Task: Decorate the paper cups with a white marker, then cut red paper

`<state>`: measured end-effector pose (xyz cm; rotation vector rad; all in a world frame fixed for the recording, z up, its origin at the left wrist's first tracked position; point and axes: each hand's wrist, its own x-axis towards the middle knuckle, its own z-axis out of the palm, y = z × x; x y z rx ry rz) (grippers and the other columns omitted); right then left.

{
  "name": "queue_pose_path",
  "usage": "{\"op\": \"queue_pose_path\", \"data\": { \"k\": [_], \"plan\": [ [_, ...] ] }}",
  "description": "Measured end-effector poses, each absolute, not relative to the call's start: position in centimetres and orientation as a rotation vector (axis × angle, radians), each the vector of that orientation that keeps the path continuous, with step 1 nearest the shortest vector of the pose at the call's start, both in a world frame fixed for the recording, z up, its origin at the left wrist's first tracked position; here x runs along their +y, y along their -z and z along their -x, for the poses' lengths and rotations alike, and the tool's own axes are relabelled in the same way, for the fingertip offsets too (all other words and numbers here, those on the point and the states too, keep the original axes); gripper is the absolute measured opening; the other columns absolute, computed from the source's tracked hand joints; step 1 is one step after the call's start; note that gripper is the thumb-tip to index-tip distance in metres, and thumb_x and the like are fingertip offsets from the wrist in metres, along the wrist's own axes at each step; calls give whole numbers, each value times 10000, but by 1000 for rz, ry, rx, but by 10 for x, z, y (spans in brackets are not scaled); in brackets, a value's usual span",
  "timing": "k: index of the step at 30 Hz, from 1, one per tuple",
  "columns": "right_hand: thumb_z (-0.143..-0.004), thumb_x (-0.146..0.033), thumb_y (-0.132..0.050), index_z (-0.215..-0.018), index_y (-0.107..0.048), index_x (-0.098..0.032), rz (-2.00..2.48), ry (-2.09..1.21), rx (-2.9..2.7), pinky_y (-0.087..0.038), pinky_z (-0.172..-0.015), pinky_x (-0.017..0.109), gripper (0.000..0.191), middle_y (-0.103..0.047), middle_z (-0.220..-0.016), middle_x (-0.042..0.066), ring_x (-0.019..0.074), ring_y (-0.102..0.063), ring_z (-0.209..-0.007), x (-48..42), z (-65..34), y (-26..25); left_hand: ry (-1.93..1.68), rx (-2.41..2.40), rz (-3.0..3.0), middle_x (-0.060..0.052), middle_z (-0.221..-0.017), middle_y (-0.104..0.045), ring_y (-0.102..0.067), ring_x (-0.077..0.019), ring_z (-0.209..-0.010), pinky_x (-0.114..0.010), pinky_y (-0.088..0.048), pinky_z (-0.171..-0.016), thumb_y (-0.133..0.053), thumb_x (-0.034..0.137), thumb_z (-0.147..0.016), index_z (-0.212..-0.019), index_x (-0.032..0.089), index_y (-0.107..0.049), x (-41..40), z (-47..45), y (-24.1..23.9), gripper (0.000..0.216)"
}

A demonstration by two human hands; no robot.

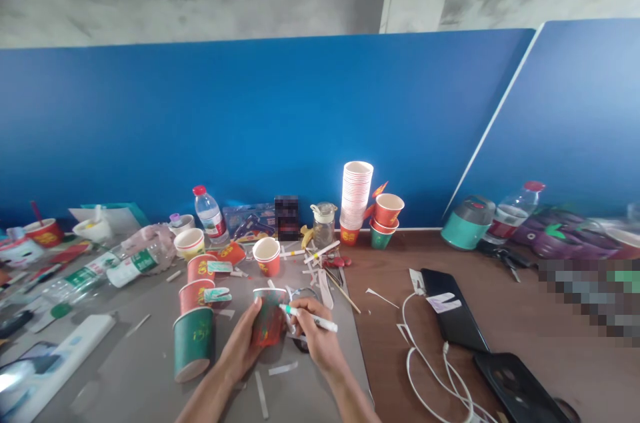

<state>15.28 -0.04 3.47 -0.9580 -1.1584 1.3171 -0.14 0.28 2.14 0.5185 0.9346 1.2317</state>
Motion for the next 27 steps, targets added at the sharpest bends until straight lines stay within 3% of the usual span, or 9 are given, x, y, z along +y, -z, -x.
{"op": "queue_pose_path", "data": {
  "k": [4,10,27],
  "plan": [
    [-716,-333,-561,-687,-651,-150,921,-1487,-1207,-342,-432,198,206,-561,-505,-17,87,-453,-418,0,-152,-33,-1224,958,-494,-67,-789,-720,-667,-197,-694,-281,-508,-629,-680,450,-684,-881,141,-648,2,1,-24,368],
    [-714,-365,-580,-683,-635,-152,978,-1304,-1036,-354,-452,207,223,-544,-515,-23,96,-469,-445,4,-153,-29,-1207,954,-539,-69,-750,-718,-658,-187,-628,-289,-505,-609,-652,465,-710,-951,134,-635,3,2,-22,410],
    [-712,-332,-545,-694,-647,-152,936,-1510,-1263,-319,-428,191,208,-548,-511,-20,76,-432,-417,-1,-150,-30,-1244,921,-523,-55,-760,-712,-653,-185,-671,-272,-492,-617,-658,452,-704,-831,139,-651,3,2,-20,337]
  ]
}}
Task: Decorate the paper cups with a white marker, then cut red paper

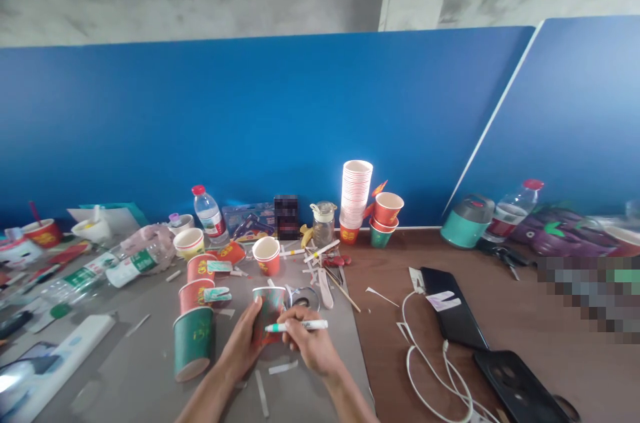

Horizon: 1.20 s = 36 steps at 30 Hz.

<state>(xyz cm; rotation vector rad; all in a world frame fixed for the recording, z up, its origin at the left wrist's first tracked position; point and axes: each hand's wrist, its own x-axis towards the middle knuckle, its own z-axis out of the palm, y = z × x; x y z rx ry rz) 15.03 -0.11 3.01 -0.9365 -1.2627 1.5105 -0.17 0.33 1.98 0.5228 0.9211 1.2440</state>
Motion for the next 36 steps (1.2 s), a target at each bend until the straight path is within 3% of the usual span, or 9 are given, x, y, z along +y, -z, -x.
{"op": "queue_pose_path", "data": {
  "k": [3,8,26,36],
  "plan": [
    [-721,-306,-516,-676,-627,-152,988,-1418,-1179,-314,-429,191,195,-528,-507,-25,76,-423,-423,0,-153,-29,-1258,972,-487,-53,-779,-715,-651,-176,-657,-269,-494,-608,-686,445,-677,-887,144,-647,3,1,-19,370],
    [-720,-268,-489,-699,-635,-145,959,-1519,-1359,-314,-435,194,192,-545,-505,-17,82,-430,-427,-2,-152,-27,-1230,931,-514,-51,-687,-699,-650,-183,-636,-276,-494,-613,-650,462,-706,-803,129,-641,3,2,-19,347],
    [-696,-247,-439,-665,-614,-151,1018,-1437,-1450,-268,-425,196,202,-523,-489,-22,81,-390,-425,-2,-159,-34,-1235,906,-592,-89,-744,-710,-658,-190,-672,-281,-498,-648,-627,478,-722,-840,114,-628,3,3,-16,382],
    [-697,-245,-433,-662,-613,-145,1028,-1415,-1494,-283,-436,203,209,-525,-497,-16,90,-406,-435,-3,-158,-36,-1285,958,-594,-33,-683,-697,-660,-185,-635,-282,-491,-628,-665,461,-684,-856,167,-604,4,0,-14,346]
  ]
}}
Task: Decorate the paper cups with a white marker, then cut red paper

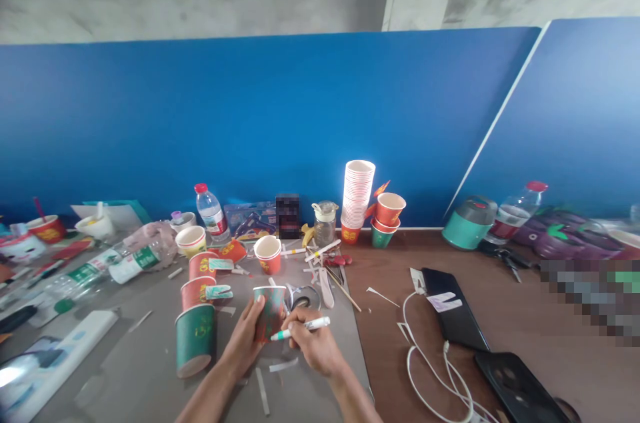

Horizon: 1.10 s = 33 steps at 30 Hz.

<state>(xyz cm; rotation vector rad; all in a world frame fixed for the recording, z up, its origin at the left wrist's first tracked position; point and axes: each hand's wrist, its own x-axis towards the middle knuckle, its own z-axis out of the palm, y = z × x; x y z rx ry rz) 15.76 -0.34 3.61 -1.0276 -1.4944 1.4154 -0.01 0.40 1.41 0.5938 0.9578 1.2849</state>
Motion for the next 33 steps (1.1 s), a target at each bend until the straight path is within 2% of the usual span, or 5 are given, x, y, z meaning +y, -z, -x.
{"op": "queue_pose_path", "data": {
  "k": [12,24,33],
  "plan": [
    [-719,-239,-429,-660,-614,-153,1036,-1336,-1544,-300,-456,210,213,-524,-496,-15,100,-424,-454,-6,-159,-42,-1321,988,-626,-4,-615,-651,-619,-154,-575,-263,-479,-592,-708,456,-638,-819,164,-600,3,-2,-17,360],
    [-753,-266,-459,-665,-618,-159,1012,-1288,-1550,-301,-461,223,210,-513,-501,-15,105,-413,-449,-5,-162,-38,-1331,1044,-615,30,-649,-641,-603,-124,-541,-228,-473,-517,-743,418,-608,-932,185,-548,3,-6,-11,444],
    [-755,-267,-456,-658,-611,-162,1034,-1333,-1463,-296,-452,211,210,-525,-522,-14,100,-414,-465,-1,-162,-34,-1340,1044,-606,15,-685,-652,-610,-140,-578,-263,-504,-550,-750,416,-597,-967,187,-575,3,-4,-11,469]
  ]
}}
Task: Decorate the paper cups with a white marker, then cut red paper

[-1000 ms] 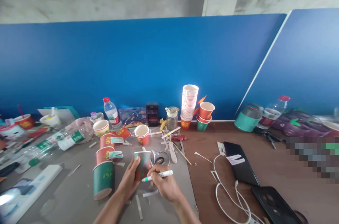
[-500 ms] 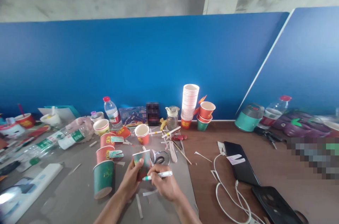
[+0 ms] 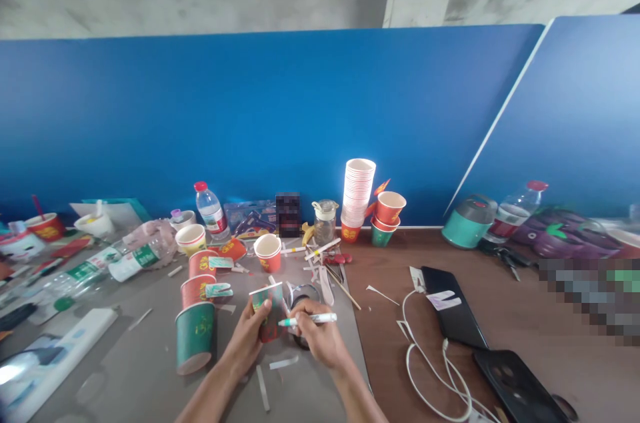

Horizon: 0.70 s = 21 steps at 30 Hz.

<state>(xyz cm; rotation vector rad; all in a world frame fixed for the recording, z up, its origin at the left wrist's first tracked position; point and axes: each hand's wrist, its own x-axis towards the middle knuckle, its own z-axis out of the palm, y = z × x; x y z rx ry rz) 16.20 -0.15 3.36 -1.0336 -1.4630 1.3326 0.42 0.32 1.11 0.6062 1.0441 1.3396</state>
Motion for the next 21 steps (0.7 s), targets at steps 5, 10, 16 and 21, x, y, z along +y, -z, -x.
{"op": "queue_pose_path", "data": {
  "k": [5,10,16,21],
  "plan": [
    [-742,-253,-466,-679,-618,-157,1001,-1376,-1501,-295,-452,207,191,-516,-501,-23,92,-404,-449,-1,-160,-31,-1343,1050,-592,20,-639,-645,-605,-137,-561,-237,-480,-529,-767,416,-565,-894,177,-609,4,-4,-10,436],
    [-735,-262,-460,-645,-604,-160,1029,-1370,-1443,-276,-436,205,198,-509,-497,-22,91,-390,-437,0,-162,-33,-1339,1029,-586,14,-682,-663,-612,-138,-569,-266,-504,-557,-765,408,-573,-897,182,-609,3,-5,-15,425],
    [-738,-269,-457,-662,-605,-159,1021,-1405,-1423,-268,-426,201,199,-506,-483,-27,84,-375,-414,-1,-161,-34,-1303,1032,-587,16,-641,-654,-611,-138,-551,-260,-501,-538,-756,418,-592,-851,173,-606,2,-4,-15,387],
    [-716,-296,-482,-657,-612,-154,1003,-1444,-1438,-257,-418,196,201,-509,-474,-27,76,-360,-403,-1,-159,-35,-1345,1041,-578,8,-638,-668,-615,-133,-566,-230,-492,-544,-778,410,-556,-798,164,-630,4,-3,-14,375]
  ]
}}
